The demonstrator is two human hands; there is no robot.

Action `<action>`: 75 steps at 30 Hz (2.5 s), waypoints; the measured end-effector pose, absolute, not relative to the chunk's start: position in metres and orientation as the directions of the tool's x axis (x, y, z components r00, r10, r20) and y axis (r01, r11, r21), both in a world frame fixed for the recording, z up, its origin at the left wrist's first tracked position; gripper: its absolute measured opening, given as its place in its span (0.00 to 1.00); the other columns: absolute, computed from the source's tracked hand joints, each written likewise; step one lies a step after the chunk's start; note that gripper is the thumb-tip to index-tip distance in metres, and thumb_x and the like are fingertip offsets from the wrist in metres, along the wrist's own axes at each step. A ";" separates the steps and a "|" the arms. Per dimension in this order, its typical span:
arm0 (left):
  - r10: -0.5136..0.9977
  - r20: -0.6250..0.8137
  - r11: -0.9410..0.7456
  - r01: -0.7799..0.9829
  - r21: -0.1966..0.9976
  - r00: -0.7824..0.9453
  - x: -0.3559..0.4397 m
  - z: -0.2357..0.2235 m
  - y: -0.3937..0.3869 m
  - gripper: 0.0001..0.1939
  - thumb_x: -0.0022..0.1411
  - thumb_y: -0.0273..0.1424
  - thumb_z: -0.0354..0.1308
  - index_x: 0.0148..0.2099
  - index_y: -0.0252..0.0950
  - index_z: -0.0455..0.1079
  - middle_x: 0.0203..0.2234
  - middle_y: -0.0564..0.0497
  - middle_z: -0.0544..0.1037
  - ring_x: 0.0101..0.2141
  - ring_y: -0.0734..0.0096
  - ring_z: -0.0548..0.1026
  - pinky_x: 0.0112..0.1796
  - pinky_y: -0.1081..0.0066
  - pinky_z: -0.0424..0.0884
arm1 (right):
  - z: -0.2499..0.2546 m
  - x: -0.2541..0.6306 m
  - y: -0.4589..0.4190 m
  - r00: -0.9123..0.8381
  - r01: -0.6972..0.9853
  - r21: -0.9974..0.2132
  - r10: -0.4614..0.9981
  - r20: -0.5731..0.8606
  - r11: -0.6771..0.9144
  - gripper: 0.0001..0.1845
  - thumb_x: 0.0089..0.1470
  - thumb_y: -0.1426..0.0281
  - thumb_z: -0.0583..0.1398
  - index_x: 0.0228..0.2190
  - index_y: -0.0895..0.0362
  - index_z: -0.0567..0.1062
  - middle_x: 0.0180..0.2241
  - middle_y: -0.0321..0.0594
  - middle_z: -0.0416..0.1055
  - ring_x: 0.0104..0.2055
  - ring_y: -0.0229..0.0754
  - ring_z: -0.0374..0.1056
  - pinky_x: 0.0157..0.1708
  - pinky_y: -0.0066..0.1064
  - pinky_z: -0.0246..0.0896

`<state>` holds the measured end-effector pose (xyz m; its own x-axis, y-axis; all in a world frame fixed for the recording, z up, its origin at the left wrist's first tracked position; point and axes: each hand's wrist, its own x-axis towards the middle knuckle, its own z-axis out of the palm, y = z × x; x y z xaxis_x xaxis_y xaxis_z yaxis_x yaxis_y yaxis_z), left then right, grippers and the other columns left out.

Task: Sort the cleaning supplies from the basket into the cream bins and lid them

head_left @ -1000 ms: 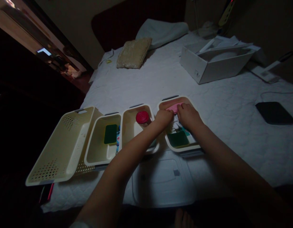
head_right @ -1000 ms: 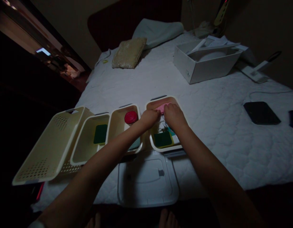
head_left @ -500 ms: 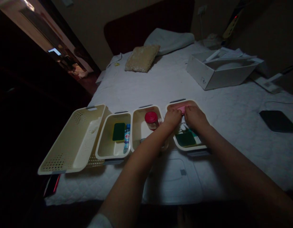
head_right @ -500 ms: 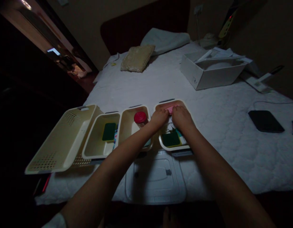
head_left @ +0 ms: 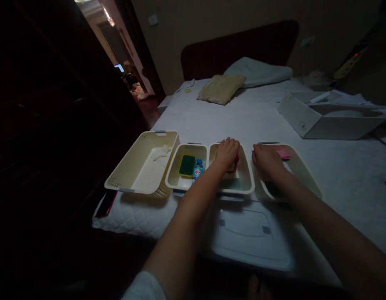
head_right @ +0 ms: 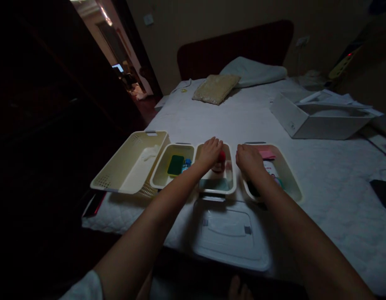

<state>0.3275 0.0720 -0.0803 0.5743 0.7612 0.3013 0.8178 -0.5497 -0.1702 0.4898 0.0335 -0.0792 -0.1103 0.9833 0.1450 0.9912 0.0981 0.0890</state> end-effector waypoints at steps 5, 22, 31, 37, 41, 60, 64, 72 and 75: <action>0.858 0.348 -0.362 0.925 -0.112 0.378 0.241 -0.074 0.069 0.19 0.68 0.24 0.40 0.58 0.28 0.62 0.52 0.38 0.71 0.58 0.60 0.65 0.55 0.63 0.61 | -0.073 0.419 0.045 -0.240 0.971 0.061 0.945 0.224 0.232 0.15 0.60 0.71 0.49 0.41 0.65 0.72 0.42 0.53 0.73 0.44 0.49 0.69 0.40 0.32 0.58; 0.974 0.200 0.124 0.991 -0.059 -0.110 -0.007 -0.112 0.043 0.17 0.65 0.21 0.39 0.50 0.27 0.65 0.45 0.37 0.73 0.49 0.59 0.69 0.51 0.62 0.63 | -0.090 0.190 0.069 -0.554 0.798 -0.094 0.787 0.273 0.595 0.18 0.58 0.73 0.50 0.48 0.64 0.70 0.48 0.53 0.70 0.50 0.48 0.66 0.50 0.34 0.57; 0.985 0.157 0.072 0.997 -0.022 -0.068 -0.022 -0.130 0.052 0.17 0.66 0.23 0.40 0.52 0.25 0.63 0.46 0.37 0.72 0.50 0.60 0.68 0.53 0.63 0.60 | -0.102 0.123 0.082 -0.475 0.828 -0.233 0.859 0.193 0.510 0.21 0.56 0.76 0.51 0.50 0.66 0.69 0.49 0.54 0.69 0.52 0.48 0.64 0.52 0.33 0.56; 0.993 0.115 0.016 0.998 -0.053 -0.010 -0.047 -0.130 0.068 0.17 0.67 0.24 0.40 0.51 0.26 0.65 0.47 0.35 0.72 0.51 0.59 0.67 0.54 0.61 0.58 | -0.094 0.109 0.093 -0.529 0.848 -0.042 0.849 0.017 0.529 0.16 0.58 0.72 0.51 0.46 0.63 0.71 0.47 0.53 0.70 0.49 0.49 0.67 0.46 0.34 0.60; 0.995 0.090 -0.028 0.996 -0.080 0.035 -0.066 -0.131 0.080 0.16 0.66 0.25 0.42 0.50 0.27 0.66 0.46 0.36 0.72 0.50 0.59 0.68 0.54 0.61 0.58 | -0.095 0.096 0.104 -0.492 0.869 0.042 0.869 -0.051 0.494 0.16 0.59 0.71 0.51 0.46 0.62 0.71 0.46 0.53 0.70 0.47 0.50 0.68 0.43 0.35 0.63; 0.999 0.035 -0.036 0.999 -0.024 0.037 -0.106 -0.161 0.096 0.15 0.66 0.25 0.44 0.49 0.27 0.67 0.45 0.37 0.73 0.49 0.59 0.69 0.55 0.62 0.58 | -0.142 0.025 0.152 -0.549 0.809 0.154 0.823 -0.147 0.568 0.20 0.61 0.77 0.44 0.49 0.64 0.69 0.49 0.58 0.68 0.50 0.49 0.66 0.44 0.34 0.62; 0.999 0.032 0.002 1.000 -0.008 -0.002 -0.102 -0.165 0.099 0.14 0.66 0.25 0.44 0.50 0.28 0.67 0.46 0.39 0.73 0.50 0.60 0.69 0.55 0.64 0.59 | -0.163 0.035 0.157 -0.500 0.840 0.142 0.849 -0.170 0.523 0.20 0.62 0.77 0.44 0.50 0.66 0.68 0.48 0.59 0.68 0.50 0.50 0.67 0.42 0.35 0.63; 0.997 0.034 0.065 0.997 0.039 -0.066 -0.096 -0.167 0.105 0.14 0.67 0.27 0.44 0.50 0.30 0.66 0.46 0.39 0.73 0.50 0.59 0.69 0.53 0.63 0.61 | -0.180 0.035 0.162 -0.468 0.865 0.111 0.867 -0.172 0.490 0.20 0.62 0.77 0.43 0.49 0.65 0.69 0.47 0.58 0.69 0.51 0.50 0.66 0.44 0.36 0.60; 0.998 0.020 0.065 0.997 0.038 -0.066 -0.094 -0.167 0.105 0.14 0.67 0.27 0.44 0.49 0.29 0.66 0.46 0.38 0.73 0.50 0.58 0.69 0.54 0.63 0.60 | -0.181 0.035 0.162 -0.458 0.872 0.109 0.874 -0.163 0.478 0.19 0.62 0.77 0.43 0.48 0.66 0.69 0.46 0.58 0.70 0.50 0.51 0.67 0.45 0.37 0.59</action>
<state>-0.0938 0.1051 -0.1668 -0.0659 0.9976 0.0204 0.9972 0.0651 0.0381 0.0349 0.1618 -0.1806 -0.4582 0.8738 -0.1629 0.8718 0.4776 0.1094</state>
